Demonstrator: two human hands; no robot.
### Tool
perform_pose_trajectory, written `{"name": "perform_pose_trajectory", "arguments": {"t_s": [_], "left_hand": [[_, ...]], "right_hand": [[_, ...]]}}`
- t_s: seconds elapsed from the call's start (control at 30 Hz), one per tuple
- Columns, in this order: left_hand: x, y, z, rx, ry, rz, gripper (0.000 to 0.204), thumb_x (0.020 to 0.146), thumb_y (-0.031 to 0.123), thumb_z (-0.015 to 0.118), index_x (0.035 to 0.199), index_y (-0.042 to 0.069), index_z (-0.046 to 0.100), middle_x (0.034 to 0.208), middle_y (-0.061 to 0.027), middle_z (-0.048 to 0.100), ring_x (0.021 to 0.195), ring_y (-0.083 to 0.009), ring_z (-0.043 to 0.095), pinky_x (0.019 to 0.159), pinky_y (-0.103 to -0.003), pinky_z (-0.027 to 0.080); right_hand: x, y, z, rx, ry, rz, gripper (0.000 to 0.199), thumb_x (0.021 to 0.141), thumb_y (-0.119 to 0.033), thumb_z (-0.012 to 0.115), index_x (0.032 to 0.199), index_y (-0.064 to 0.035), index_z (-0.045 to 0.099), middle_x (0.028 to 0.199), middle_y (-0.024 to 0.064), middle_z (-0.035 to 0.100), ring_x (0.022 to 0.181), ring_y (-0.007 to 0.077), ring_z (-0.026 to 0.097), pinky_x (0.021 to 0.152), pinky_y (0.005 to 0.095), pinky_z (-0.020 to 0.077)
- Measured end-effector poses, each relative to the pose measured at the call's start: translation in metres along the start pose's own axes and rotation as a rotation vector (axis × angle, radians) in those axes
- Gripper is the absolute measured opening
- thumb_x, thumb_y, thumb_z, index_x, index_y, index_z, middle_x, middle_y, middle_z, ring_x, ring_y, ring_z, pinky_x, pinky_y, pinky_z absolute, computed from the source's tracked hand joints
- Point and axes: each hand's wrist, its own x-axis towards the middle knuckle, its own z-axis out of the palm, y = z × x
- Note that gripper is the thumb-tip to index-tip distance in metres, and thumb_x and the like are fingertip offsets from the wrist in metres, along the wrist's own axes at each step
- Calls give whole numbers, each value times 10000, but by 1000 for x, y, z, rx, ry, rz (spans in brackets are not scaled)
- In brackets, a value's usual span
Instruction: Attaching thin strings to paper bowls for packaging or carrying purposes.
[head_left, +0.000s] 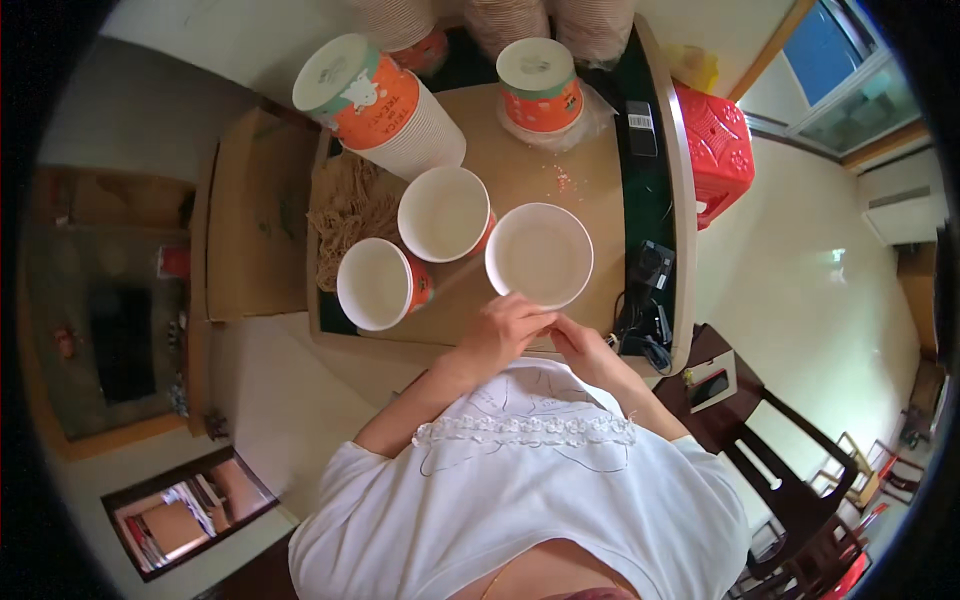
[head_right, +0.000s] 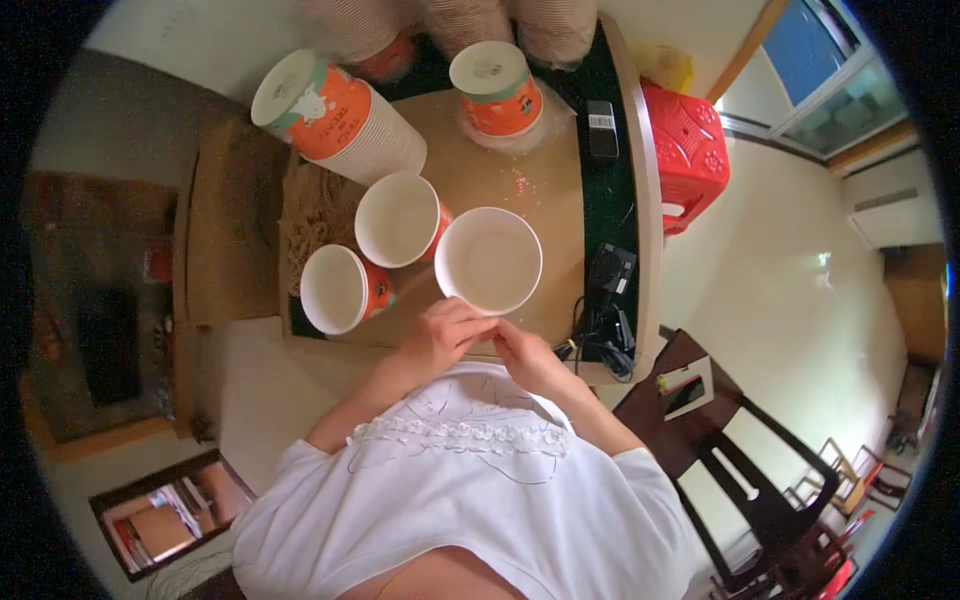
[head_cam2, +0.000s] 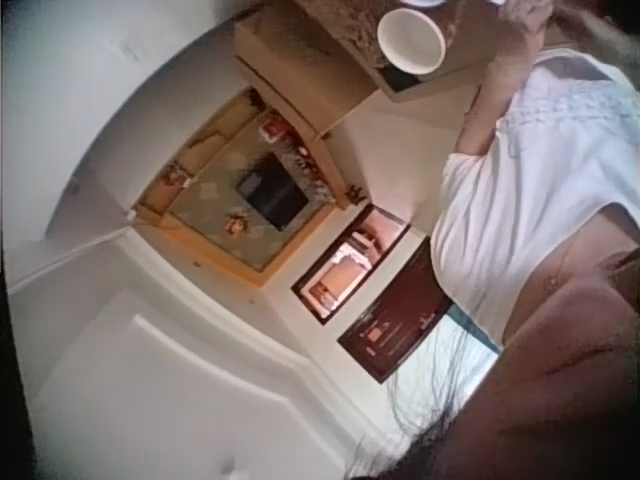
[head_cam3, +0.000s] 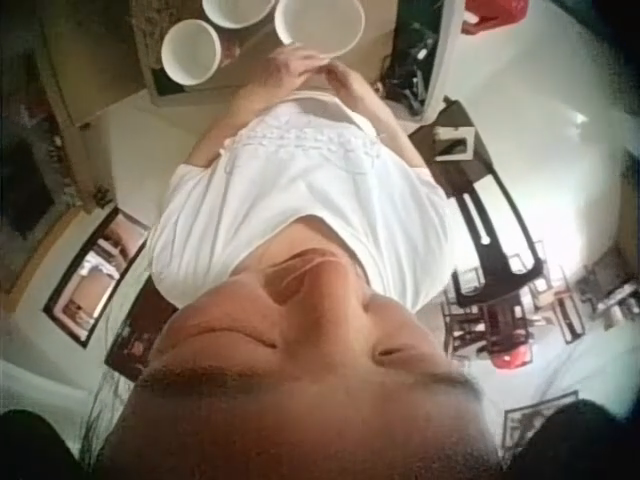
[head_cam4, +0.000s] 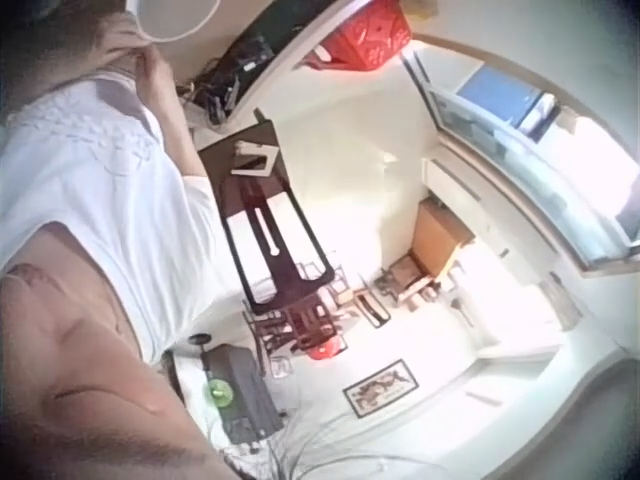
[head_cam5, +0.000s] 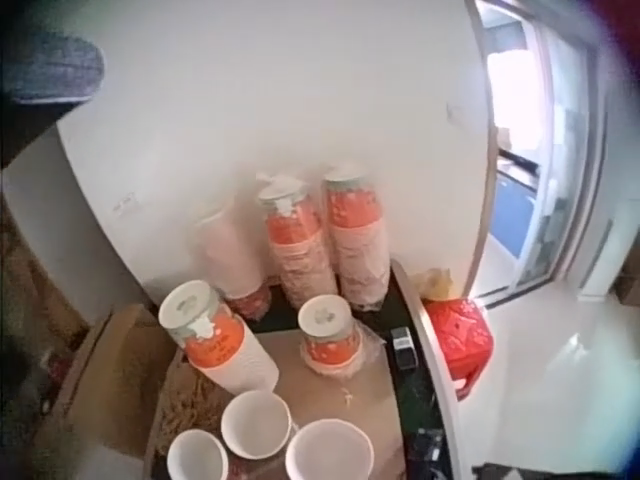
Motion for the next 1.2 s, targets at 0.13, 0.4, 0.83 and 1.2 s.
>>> {"name": "perform_pose_trajectory", "arguments": {"t_s": [0.13, 0.4, 0.83, 1.2], "left_hand": [[-3, -31, 3, -158, -56, -148, 120, 723, 75, 691, 839, 60, 661, 865, -78, 627, 804, -256, 603, 686, -353, 501], [-24, -69, 32, 74, -498, -15, 302, 707, 170, 684, 986, 80, 613, 921, -102, 607, 925, -283, 563, 839, -414, 431], [3, -32, -9, -228, 26, -149, 239, 735, -36, 659, 964, 31, 659, 787, -97, 634, 718, -195, 621, 645, -295, 497], [0, -38, 8, -916, -29, -701, 77, 846, 17, 595, 892, -25, 641, 730, -33, 622, 689, -85, 584, 623, -228, 478]], "right_hand": [[13, -22, -15, -62, 153, 227, 99, 868, -82, 557, 925, -12, 598, 805, 172, 629, 725, 262, 630, 644, 316, 479], [44, -38, -49, -82, 374, 99, 113, 860, -87, 574, 921, 5, 593, 790, 166, 631, 685, 230, 621, 618, 295, 467], [38, -43, -12, -171, 123, 45, 133, 850, -148, 608, 937, -48, 595, 734, 148, 614, 631, 289, 608, 569, 351, 471], [38, -34, -10, -29, 251, 139, 61, 812, -27, 647, 872, -17, 645, 603, -12, 521, 509, 24, 362, 453, 198, 297]]}}
